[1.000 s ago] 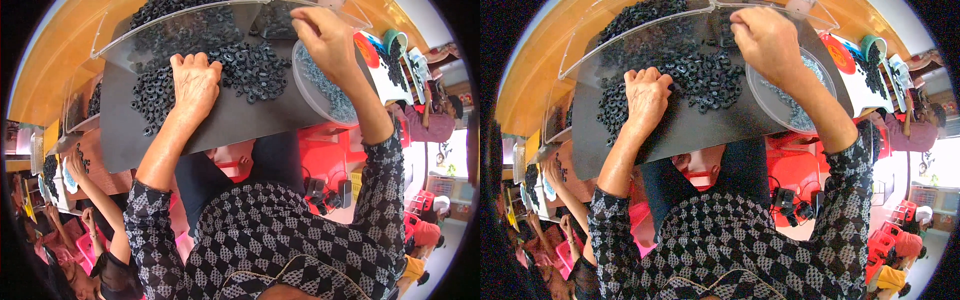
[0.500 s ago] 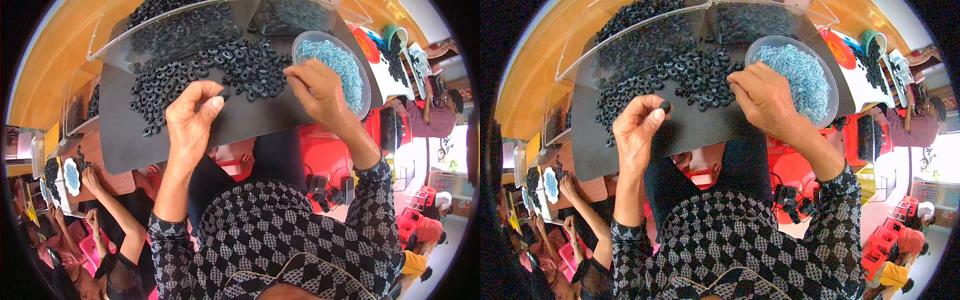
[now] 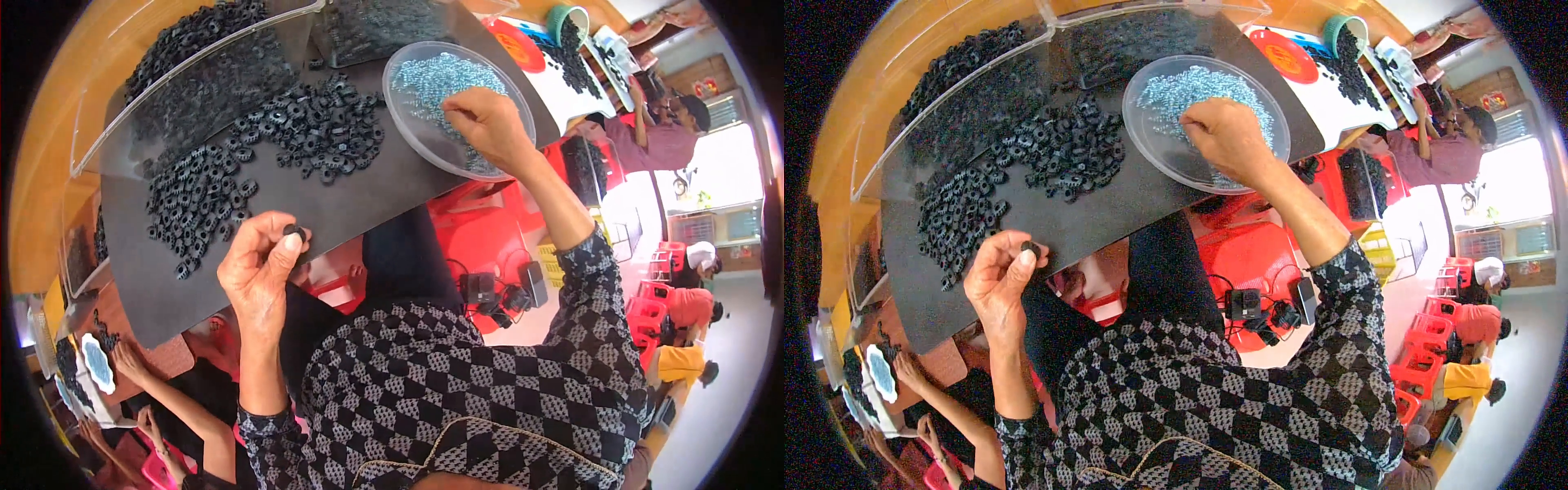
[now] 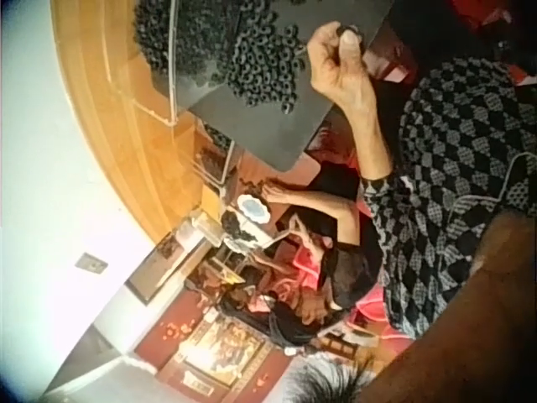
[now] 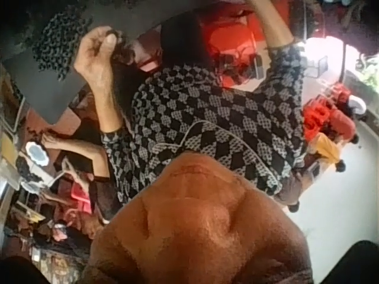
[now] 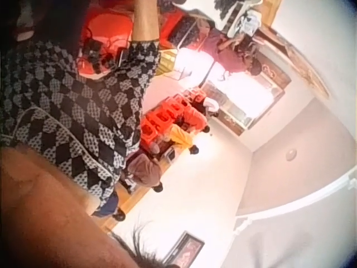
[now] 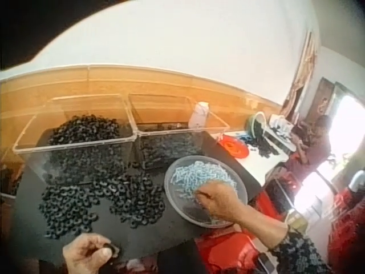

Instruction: The person picks up a black plastic component and a small metal pin, inserts the pin into the component, and places the assembled piece onto the table.

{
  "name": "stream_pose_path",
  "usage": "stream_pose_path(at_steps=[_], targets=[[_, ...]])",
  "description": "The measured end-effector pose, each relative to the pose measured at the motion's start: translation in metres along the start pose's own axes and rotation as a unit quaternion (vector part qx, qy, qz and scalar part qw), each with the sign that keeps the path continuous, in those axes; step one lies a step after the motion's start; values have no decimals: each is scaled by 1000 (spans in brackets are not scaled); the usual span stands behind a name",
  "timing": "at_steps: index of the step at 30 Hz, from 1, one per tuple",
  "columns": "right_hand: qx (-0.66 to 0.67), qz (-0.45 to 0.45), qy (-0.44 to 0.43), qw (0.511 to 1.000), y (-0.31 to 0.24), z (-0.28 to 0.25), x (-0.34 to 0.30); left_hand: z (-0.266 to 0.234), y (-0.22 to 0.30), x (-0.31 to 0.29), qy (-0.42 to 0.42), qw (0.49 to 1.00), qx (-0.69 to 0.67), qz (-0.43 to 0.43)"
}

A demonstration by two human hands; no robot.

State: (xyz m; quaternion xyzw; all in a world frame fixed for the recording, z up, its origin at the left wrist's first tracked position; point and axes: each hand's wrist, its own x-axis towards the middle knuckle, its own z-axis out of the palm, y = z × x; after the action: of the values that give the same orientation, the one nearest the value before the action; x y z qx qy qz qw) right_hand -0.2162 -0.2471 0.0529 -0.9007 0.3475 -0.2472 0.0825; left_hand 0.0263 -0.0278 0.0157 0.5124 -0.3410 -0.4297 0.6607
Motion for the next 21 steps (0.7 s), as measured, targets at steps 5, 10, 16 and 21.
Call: stream_pose_path(at_steps=[5,10,16,21], targets=[[-56,-94,-4,994,3,17,13,6,1,-1,15,982,150,115],[-148,-140,-35,978,8,31,21,7,-2,-4,26,982,154,109],[-128,-148,-39,980,6,31,24,6,-12,-5,41,992,98,65],[-84,-128,-10,988,-2,20,21,3,-14,-4,45,992,98,70]])
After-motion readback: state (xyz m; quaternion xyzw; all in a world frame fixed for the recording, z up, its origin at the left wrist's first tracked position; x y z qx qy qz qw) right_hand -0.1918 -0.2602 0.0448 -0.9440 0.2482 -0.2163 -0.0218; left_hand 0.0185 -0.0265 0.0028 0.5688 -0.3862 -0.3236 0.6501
